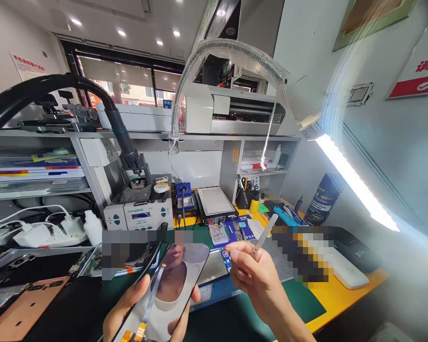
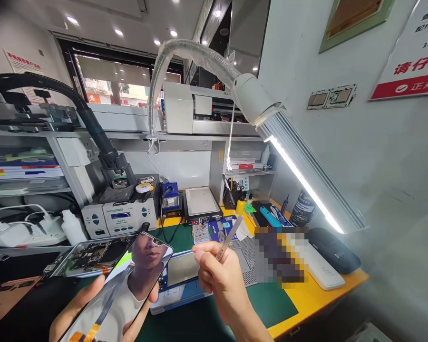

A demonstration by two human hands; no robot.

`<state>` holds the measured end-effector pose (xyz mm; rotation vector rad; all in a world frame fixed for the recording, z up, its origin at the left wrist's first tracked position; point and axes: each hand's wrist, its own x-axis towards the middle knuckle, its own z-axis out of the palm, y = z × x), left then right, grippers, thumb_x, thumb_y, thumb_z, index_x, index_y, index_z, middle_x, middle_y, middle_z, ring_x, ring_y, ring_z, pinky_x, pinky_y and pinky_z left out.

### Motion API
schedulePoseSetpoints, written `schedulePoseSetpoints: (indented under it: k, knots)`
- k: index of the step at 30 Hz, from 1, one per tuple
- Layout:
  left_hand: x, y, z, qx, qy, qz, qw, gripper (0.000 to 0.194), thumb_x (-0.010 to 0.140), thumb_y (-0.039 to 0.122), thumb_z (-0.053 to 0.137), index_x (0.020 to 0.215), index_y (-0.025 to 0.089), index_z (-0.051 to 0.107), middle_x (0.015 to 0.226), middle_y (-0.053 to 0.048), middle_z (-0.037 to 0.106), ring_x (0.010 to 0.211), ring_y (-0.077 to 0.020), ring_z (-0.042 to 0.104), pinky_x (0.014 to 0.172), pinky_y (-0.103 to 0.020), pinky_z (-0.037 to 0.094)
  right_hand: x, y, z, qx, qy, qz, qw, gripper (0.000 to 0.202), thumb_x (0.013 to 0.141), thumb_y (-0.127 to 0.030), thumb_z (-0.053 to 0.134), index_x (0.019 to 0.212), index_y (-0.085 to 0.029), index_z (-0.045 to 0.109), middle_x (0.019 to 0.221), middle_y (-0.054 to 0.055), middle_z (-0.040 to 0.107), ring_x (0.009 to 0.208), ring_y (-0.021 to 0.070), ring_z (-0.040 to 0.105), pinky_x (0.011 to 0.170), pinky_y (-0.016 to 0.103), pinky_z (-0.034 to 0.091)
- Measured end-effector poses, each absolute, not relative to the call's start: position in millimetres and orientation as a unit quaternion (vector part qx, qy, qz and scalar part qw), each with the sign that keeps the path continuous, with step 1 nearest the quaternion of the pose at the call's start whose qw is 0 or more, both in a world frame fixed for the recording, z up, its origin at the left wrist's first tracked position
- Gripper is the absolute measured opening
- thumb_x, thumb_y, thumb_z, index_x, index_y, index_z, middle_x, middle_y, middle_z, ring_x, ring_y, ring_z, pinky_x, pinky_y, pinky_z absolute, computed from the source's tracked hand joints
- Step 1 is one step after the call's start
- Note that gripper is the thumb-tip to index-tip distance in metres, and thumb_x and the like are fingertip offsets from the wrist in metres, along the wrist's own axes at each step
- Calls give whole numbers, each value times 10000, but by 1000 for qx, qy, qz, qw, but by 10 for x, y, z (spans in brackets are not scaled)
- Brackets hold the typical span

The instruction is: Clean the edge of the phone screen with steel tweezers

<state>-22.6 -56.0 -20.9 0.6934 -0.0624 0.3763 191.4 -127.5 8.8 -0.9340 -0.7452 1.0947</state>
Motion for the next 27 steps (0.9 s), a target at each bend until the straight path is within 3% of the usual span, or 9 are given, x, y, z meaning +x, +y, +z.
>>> schedulePoseSetpoints:
  k: [11,15,19,23,27]
  knots:
    - [-164,-653,-120,333,7,284,899,559,926,547,410,1211,116,622,742,-87,667,534,-183,618,382,-221,424,2081,-1358,29,-515,-373,475,608,346,797,-437,794,731,-198,552,504,-123,259,462,61,171,437,237,155]
    - [-187,-670,-153,342,20,323,882,495,972,439,359,1216,140,669,848,-92,701,556,-190,642,392,-259,490,2195,-1458,20,-570,-426,467,525,340,820,-461,757,721,-187,581,523,-108,270,470,68,180,447,251,131]
    - [-184,-678,-138,348,43,325,878,507,974,437,337,1193,149,693,984,-104,715,554,-178,641,388,-258,491,2276,-1601,-24,-617,-497,427,436,312,860,-398,705,666,-159,654,553,-57,384,539,96,271,495,255,180]
    - [-185,-677,-144,370,49,310,875,611,978,427,261,1185,47,692,804,-95,689,548,-178,630,406,-240,471,2275,-1707,-126,-643,-533,399,378,262,856,-324,676,650,-162,676,569,-36,470,573,116,325,518,251,222]
    - [-202,-663,-157,380,53,287,878,669,967,477,280,1196,-10,679,647,-65,632,495,-158,610,437,-228,447,2258,-1722,-206,-659,-535,391,355,146,843,-285,677,779,-163,724,634,-24,547,587,123,385,522,245,248]
